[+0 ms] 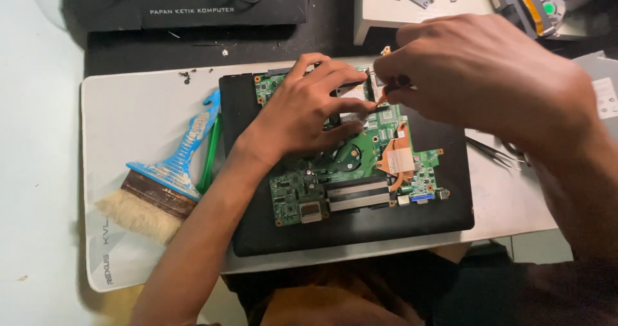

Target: The person uses a screwdriver to remove screws from a laptop motherboard placed on a black mat. They unscrew components near the heat sink and other areas, placing the removed screws on the white surface nearby.

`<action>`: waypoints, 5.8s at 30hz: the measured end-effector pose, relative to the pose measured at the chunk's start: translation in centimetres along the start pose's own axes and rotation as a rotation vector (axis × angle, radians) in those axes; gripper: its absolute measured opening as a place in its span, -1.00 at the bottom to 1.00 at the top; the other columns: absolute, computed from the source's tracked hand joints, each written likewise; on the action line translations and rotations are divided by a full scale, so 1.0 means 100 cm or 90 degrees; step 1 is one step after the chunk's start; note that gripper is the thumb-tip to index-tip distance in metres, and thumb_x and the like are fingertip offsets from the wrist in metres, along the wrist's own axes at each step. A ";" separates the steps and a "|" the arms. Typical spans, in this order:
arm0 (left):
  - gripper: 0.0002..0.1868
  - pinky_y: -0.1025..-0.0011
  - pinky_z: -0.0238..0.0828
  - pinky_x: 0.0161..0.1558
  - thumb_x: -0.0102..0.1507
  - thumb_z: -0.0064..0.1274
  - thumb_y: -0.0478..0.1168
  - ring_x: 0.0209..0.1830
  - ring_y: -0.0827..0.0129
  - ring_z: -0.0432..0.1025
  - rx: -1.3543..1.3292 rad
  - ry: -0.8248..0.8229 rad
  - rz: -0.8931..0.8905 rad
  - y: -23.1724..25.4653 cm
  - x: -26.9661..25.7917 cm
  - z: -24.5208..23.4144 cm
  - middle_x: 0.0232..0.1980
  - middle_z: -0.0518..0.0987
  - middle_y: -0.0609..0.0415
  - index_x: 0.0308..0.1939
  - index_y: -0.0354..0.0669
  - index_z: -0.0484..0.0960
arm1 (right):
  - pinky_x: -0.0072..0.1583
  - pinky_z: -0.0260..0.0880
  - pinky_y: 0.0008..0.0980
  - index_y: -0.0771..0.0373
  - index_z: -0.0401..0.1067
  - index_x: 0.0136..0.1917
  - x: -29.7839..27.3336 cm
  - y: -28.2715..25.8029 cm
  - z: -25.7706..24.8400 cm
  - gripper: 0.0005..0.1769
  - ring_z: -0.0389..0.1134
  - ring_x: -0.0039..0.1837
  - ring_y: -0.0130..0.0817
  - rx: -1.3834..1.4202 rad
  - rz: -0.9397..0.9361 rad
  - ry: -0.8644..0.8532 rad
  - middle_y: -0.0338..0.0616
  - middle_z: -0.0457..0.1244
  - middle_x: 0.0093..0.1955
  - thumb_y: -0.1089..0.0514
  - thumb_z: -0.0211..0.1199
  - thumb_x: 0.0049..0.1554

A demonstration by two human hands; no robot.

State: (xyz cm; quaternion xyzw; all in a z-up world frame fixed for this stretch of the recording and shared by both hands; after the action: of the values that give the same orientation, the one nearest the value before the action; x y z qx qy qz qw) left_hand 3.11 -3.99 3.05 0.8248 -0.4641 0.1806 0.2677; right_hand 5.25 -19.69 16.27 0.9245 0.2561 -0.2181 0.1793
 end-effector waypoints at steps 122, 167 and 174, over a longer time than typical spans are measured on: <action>-0.64 -0.15 0.32 0.44 0.45 0.49 0.04 0.42 0.00 0.56 -0.012 0.031 -0.007 -0.008 -0.002 0.010 0.35 0.74 -0.03 0.26 0.05 0.87 | -0.27 -0.10 -0.43 -0.24 -0.12 -0.39 0.032 -0.040 0.071 -0.15 -0.10 -0.37 -0.58 -0.604 -0.376 0.010 -0.62 -0.07 -0.53 0.54 0.32 0.30; 0.01 -0.28 -0.08 0.73 0.48 -0.23 0.70 0.80 -0.06 0.18 0.009 -0.059 -0.160 -0.022 -0.007 0.032 0.69 0.39 -0.23 0.67 0.07 0.53 | -0.07 0.51 -0.19 0.19 0.69 0.11 0.036 -0.007 0.015 -0.37 0.44 -0.29 -0.16 -0.002 0.047 -0.286 -0.07 0.46 -0.31 -0.29 0.01 0.56; 0.01 -0.08 0.25 0.51 0.46 -0.32 0.75 0.60 0.04 0.39 0.005 -0.050 -0.207 -0.030 -0.012 0.049 0.42 0.58 -0.07 0.61 0.16 0.57 | -0.21 0.54 -0.29 -0.03 0.85 0.07 0.046 -0.009 0.014 -0.45 0.52 -0.35 -0.17 0.016 0.067 -0.230 -0.17 0.42 -0.43 -0.30 0.13 0.42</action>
State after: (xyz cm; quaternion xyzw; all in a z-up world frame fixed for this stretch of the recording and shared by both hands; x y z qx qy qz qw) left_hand 5.31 -4.86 -2.28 0.8966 -0.3336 0.1046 0.2720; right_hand 7.91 -17.78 12.57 0.8847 0.1681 -0.3739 0.2219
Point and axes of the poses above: each hand's wrist, its own x-axis towards the middle knuckle, its own z-axis out of the palm, y = z × x, the point moved 6 cm from there along x, towards the middle knuckle
